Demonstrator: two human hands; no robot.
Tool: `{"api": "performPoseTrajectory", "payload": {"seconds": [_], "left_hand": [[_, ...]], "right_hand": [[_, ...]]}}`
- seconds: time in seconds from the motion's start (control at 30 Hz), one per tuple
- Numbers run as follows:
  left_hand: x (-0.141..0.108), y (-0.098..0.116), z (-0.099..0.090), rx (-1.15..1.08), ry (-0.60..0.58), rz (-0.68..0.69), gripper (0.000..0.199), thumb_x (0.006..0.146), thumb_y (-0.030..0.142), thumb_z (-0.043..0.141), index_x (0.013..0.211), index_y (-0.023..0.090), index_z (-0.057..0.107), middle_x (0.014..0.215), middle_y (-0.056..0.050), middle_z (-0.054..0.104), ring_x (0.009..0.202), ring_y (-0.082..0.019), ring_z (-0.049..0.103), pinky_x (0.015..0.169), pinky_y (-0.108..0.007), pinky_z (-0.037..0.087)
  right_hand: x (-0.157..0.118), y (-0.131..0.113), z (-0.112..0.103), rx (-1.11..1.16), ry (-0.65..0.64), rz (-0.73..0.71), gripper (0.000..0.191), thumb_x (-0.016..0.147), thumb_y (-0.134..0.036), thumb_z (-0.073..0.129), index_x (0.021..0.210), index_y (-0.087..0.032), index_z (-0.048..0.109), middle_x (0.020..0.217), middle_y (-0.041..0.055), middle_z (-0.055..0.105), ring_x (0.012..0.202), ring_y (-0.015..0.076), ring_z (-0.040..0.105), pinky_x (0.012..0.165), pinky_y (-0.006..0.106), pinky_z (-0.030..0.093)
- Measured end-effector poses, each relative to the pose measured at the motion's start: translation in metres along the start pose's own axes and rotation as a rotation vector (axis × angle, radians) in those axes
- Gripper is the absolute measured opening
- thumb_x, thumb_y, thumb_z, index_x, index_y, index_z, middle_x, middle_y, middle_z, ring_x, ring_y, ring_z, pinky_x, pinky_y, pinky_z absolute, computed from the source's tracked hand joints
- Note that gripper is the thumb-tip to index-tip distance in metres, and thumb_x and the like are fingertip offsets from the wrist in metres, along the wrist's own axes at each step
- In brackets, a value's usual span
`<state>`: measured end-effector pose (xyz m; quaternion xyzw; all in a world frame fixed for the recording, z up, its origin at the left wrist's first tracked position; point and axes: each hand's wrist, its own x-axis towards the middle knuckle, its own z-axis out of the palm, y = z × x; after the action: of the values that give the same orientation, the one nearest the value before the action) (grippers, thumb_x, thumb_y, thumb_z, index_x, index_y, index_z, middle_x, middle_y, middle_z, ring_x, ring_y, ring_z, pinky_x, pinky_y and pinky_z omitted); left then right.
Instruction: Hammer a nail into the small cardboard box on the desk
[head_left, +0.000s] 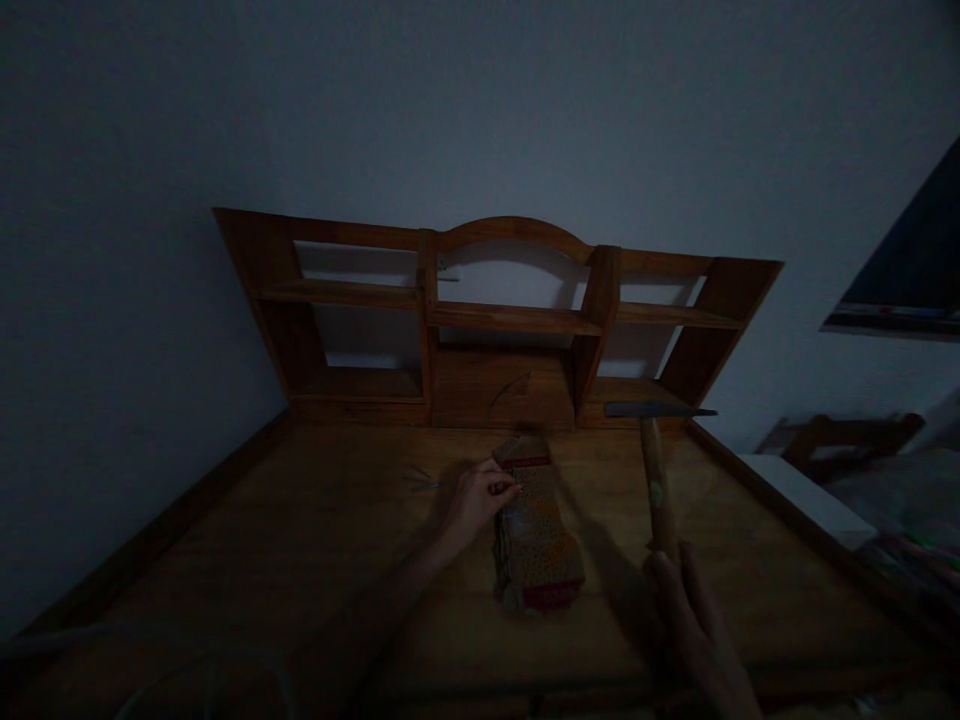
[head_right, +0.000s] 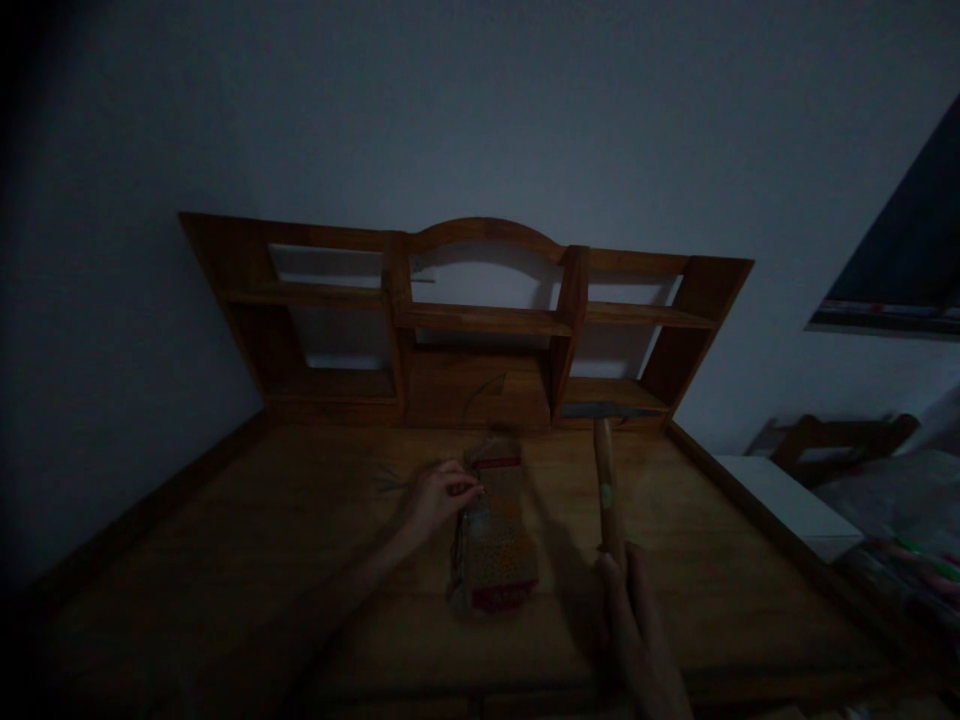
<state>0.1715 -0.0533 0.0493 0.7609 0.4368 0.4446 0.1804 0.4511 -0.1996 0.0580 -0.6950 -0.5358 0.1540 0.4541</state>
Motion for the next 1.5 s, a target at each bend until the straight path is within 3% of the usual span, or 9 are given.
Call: {"api": "performPoseTrajectory", "payload": {"seconds": [0.1, 0.23, 0.4, 0.63, 0.87, 1.03, 1.17, 1.37, 1.5], "left_hand": [[0.000, -0.001, 0.001, 0.009, -0.006, -0.012, 0.017, 0.081, 0.034, 0.066, 0.081, 0.019, 0.075, 0.074, -0.002, 0.056, 0.065, -0.009, 0.050, 0.057, -0.019, 0.035], [-0.001, -0.004, 0.003, 0.018, 0.003, -0.002, 0.018, 0.081, 0.035, 0.066, 0.083, 0.020, 0.075, 0.072, -0.002, 0.054, 0.065, -0.009, 0.049, 0.058, -0.020, 0.033], [-0.001, -0.007, 0.003, 0.043, -0.019, -0.041, 0.019, 0.082, 0.037, 0.065, 0.084, 0.022, 0.075, 0.072, -0.001, 0.053, 0.066, -0.009, 0.048, 0.058, -0.021, 0.032], [-0.001, -0.003, 0.001, 0.034, -0.036, -0.055, 0.020, 0.082, 0.037, 0.064, 0.086, 0.021, 0.076, 0.072, -0.002, 0.053, 0.067, -0.010, 0.049, 0.058, -0.021, 0.031], [-0.002, 0.005, -0.002, 0.031, -0.062, -0.053, 0.016, 0.081, 0.032, 0.066, 0.084, 0.020, 0.076, 0.072, -0.003, 0.054, 0.069, -0.010, 0.050, 0.059, -0.021, 0.032], [-0.002, 0.004, -0.003, 0.030, -0.103, -0.085, 0.018, 0.083, 0.033, 0.063, 0.090, 0.022, 0.076, 0.074, -0.002, 0.053, 0.067, -0.010, 0.049, 0.058, -0.020, 0.031], [-0.002, 0.005, -0.005, 0.004, -0.111, -0.097, 0.018, 0.083, 0.033, 0.063, 0.089, 0.022, 0.076, 0.074, -0.002, 0.053, 0.067, -0.010, 0.049, 0.057, -0.020, 0.032], [-0.002, 0.005, -0.004, -0.001, -0.084, -0.110, 0.017, 0.081, 0.033, 0.065, 0.085, 0.022, 0.076, 0.071, -0.002, 0.054, 0.065, -0.010, 0.048, 0.056, -0.020, 0.032], [-0.001, -0.001, 0.000, -0.045, -0.079, -0.128, 0.018, 0.080, 0.034, 0.065, 0.085, 0.021, 0.076, 0.071, -0.002, 0.055, 0.065, -0.010, 0.049, 0.056, -0.020, 0.033]], "right_hand": [[0.007, -0.003, -0.015, -0.031, -0.019, 0.001, 0.057, 0.087, -0.062, 0.043, 0.127, -0.021, 0.046, 0.123, 0.0113, 0.057, 0.114, 0.0241, 0.055, 0.087, 0.029, 0.046], [0.015, -0.017, -0.032, -0.280, -0.151, -0.119, 0.054, 0.088, -0.065, 0.036, 0.122, -0.025, 0.050, 0.119, 0.0089, 0.061, 0.100, 0.0251, 0.063, 0.073, 0.029, 0.048], [0.014, -0.041, -0.034, -0.666, -0.278, -0.236, 0.041, 0.094, -0.061, 0.026, 0.113, -0.033, 0.049, 0.078, -0.0015, 0.068, 0.075, 0.0253, 0.067, 0.059, 0.031, 0.040], [0.013, -0.050, -0.027, -0.596, -0.234, -0.295, 0.037, 0.094, -0.059, 0.033, 0.114, -0.034, 0.050, 0.080, -0.0033, 0.069, 0.076, 0.0217, 0.068, 0.060, 0.028, 0.041], [0.012, -0.048, -0.026, -0.894, -0.312, -0.417, 0.032, 0.096, -0.040, 0.033, 0.122, -0.029, 0.048, 0.089, 0.0016, 0.071, 0.072, 0.0266, 0.068, 0.055, 0.032, 0.041], [0.012, -0.048, -0.028, -0.812, -0.132, -0.418, 0.036, 0.096, -0.052, 0.033, 0.117, -0.030, 0.051, 0.077, -0.0021, 0.070, 0.063, 0.0225, 0.067, 0.050, 0.029, 0.038], [0.011, -0.049, -0.029, -0.754, -0.042, -0.457, 0.035, 0.096, -0.050, 0.036, 0.118, -0.028, 0.052, 0.077, -0.0007, 0.070, 0.065, 0.0214, 0.068, 0.051, 0.027, 0.040], [0.006, -0.051, -0.025, -0.809, -0.258, -0.445, 0.035, 0.097, -0.043, 0.032, 0.117, -0.025, 0.054, 0.082, 0.0026, 0.071, 0.066, 0.0230, 0.068, 0.050, 0.029, 0.041], [0.003, -0.051, -0.024, -0.782, -0.205, -0.373, 0.038, 0.097, -0.046, 0.030, 0.122, -0.027, 0.050, 0.077, 0.0016, 0.070, 0.066, 0.0246, 0.068, 0.051, 0.030, 0.041]]}}
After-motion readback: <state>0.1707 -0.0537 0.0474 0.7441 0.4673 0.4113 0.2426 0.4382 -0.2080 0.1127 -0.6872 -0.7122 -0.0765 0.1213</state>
